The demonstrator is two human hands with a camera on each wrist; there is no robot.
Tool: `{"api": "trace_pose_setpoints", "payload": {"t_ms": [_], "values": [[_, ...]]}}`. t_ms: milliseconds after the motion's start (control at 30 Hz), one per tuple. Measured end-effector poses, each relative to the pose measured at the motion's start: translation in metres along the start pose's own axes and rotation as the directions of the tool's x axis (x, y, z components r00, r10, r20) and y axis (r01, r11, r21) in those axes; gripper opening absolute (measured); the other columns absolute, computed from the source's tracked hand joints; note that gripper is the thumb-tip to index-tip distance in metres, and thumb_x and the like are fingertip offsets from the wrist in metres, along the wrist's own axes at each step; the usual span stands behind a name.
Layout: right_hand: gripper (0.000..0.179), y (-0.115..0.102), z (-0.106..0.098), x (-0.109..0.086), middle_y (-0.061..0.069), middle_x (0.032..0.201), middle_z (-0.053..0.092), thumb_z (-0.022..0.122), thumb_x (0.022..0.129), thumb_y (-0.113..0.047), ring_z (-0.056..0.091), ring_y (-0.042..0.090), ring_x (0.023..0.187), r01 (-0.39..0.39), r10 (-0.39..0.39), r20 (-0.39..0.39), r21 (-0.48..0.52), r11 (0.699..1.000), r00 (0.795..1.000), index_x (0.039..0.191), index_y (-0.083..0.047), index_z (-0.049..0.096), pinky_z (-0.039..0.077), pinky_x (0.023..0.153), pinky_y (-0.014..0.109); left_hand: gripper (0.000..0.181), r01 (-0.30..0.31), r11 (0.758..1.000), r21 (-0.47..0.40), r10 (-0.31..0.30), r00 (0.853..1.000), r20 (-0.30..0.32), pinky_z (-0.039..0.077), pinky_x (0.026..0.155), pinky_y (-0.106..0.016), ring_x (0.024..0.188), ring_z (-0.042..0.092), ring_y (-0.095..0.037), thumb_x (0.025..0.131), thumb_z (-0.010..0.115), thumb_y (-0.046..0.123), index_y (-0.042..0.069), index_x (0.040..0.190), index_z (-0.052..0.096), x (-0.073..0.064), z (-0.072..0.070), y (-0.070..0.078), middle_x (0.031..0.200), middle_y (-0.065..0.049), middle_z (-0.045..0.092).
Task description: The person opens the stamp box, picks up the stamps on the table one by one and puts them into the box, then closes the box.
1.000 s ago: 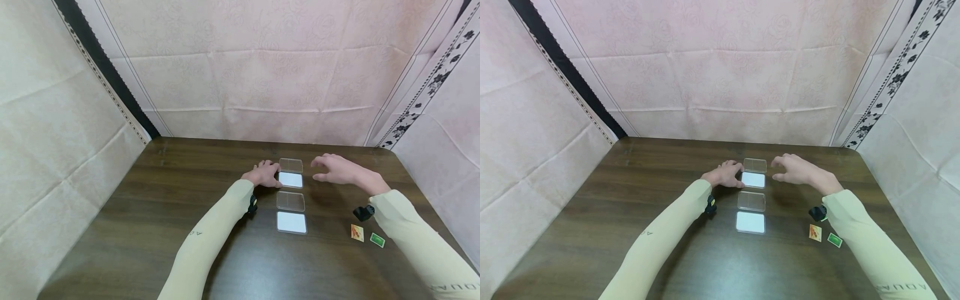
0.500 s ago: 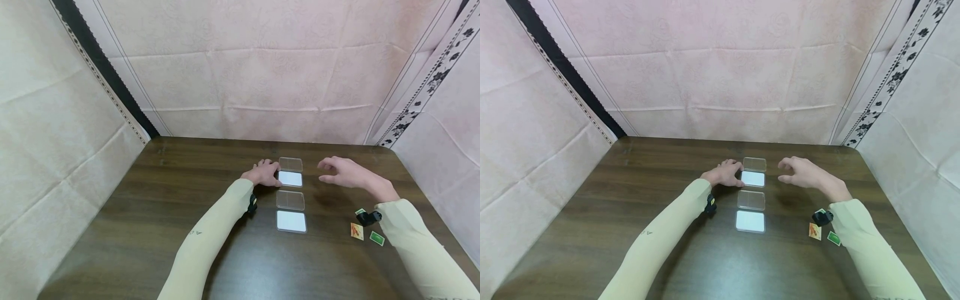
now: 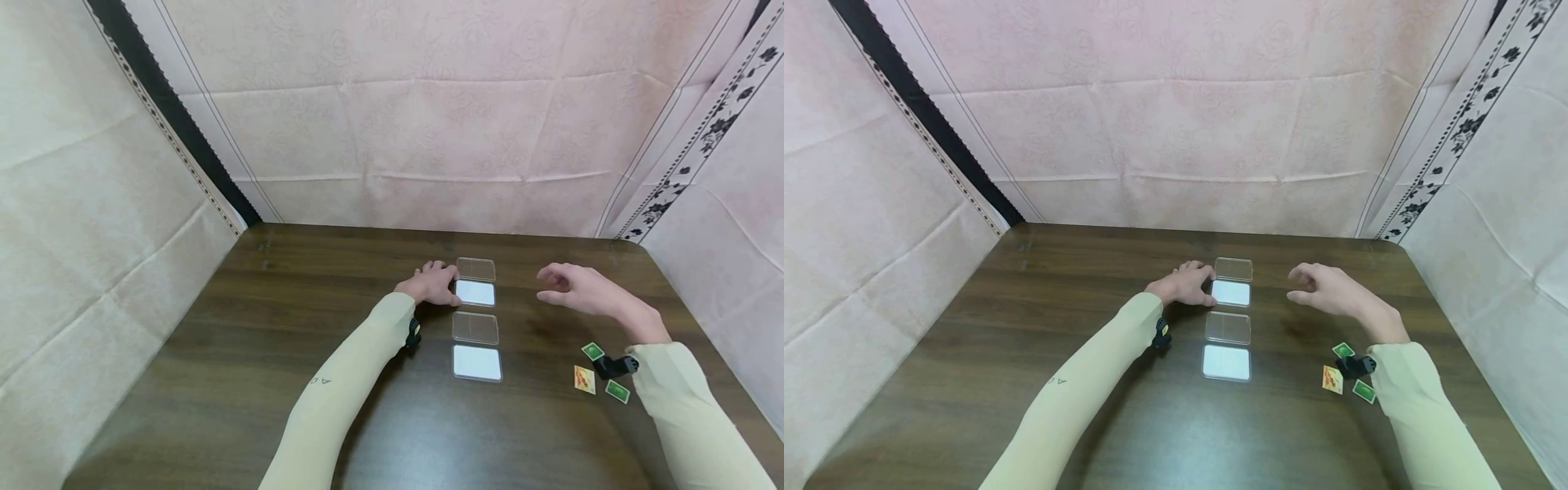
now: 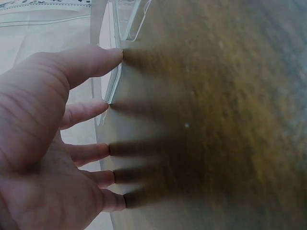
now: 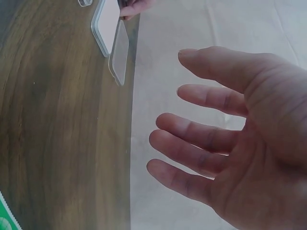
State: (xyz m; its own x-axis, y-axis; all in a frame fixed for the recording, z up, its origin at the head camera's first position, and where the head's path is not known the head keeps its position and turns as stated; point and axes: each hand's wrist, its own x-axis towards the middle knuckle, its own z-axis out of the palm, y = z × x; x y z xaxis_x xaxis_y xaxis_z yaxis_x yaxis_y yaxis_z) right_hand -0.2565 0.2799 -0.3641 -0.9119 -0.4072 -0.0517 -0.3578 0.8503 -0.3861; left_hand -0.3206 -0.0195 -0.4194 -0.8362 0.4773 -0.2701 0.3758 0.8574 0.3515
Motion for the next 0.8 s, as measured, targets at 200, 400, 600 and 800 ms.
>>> {"api": "trace_pose_setpoints", "payload": {"t_ms": [200, 400, 600, 800], "values": [[0.046, 0.006, 0.0, -0.006, 0.014, 0.107, 0.067, 0.068, 0.092, -0.036, 0.061, 0.024, 0.095, -0.003, 0.003, -0.009, 0.006, 1.0, 1.0, 0.123, -0.003, 0.06, 0.05, 0.078, 0.041, 0.053, -0.003, 1.0, 0.0, 0.003, 1.0, -0.002, 0.018, 0.119, -0.058, 0.146, 0.022, -0.034, 0.091, 0.066, 0.045, 0.021, 0.134, 0.047, 0.0, 0.001, 0.0, 0.156, -0.011, 0.03], [0.045, 0.016, 0.004, -0.013, 0.01, 0.105, 0.067, 0.068, 0.092, -0.036, 0.06, 0.022, 0.094, -0.025, 0.025, -0.006, 0.023, 0.999, 1.0, 0.122, -0.004, 0.06, 0.049, 0.076, 0.036, 0.054, -0.001, 1.0, -0.002, 0.001, 1.0, 0.005, 0.017, 0.119, -0.059, 0.147, 0.02, -0.035, 0.091, 0.066, 0.045, 0.021, 0.135, 0.047, 0.001, 0.001, -0.001, 0.157, -0.011, 0.029], [0.046, 0.026, 0.007, -0.018, 0.009, 0.103, 0.067, 0.068, 0.091, -0.036, 0.06, 0.021, 0.091, -0.027, 0.028, -0.024, 0.028, 0.999, 0.999, 0.122, -0.003, 0.06, 0.048, 0.075, 0.035, 0.053, 0.001, 1.0, 0.005, -0.001, 1.0, -0.003, 0.018, 0.119, -0.058, 0.146, 0.023, -0.034, 0.09, 0.066, 0.046, 0.021, 0.134, 0.047, 0.001, 0.002, -0.001, 0.155, -0.011, 0.031], [0.044, 0.034, 0.009, -0.023, 0.007, 0.099, 0.066, 0.069, 0.091, -0.035, 0.057, 0.017, 0.086, -0.032, 0.033, -0.039, 0.021, 0.999, 0.999, 0.12, -0.003, 0.061, 0.047, 0.071, 0.032, 0.054, 0.001, 1.0, 0.009, -0.001, 1.0, -0.003, 0.018, 0.119, -0.059, 0.146, 0.023, -0.034, 0.091, 0.065, 0.046, 0.021, 0.134, 0.047, 0.001, 0.001, -0.001, 0.156, -0.011, 0.031]]}}
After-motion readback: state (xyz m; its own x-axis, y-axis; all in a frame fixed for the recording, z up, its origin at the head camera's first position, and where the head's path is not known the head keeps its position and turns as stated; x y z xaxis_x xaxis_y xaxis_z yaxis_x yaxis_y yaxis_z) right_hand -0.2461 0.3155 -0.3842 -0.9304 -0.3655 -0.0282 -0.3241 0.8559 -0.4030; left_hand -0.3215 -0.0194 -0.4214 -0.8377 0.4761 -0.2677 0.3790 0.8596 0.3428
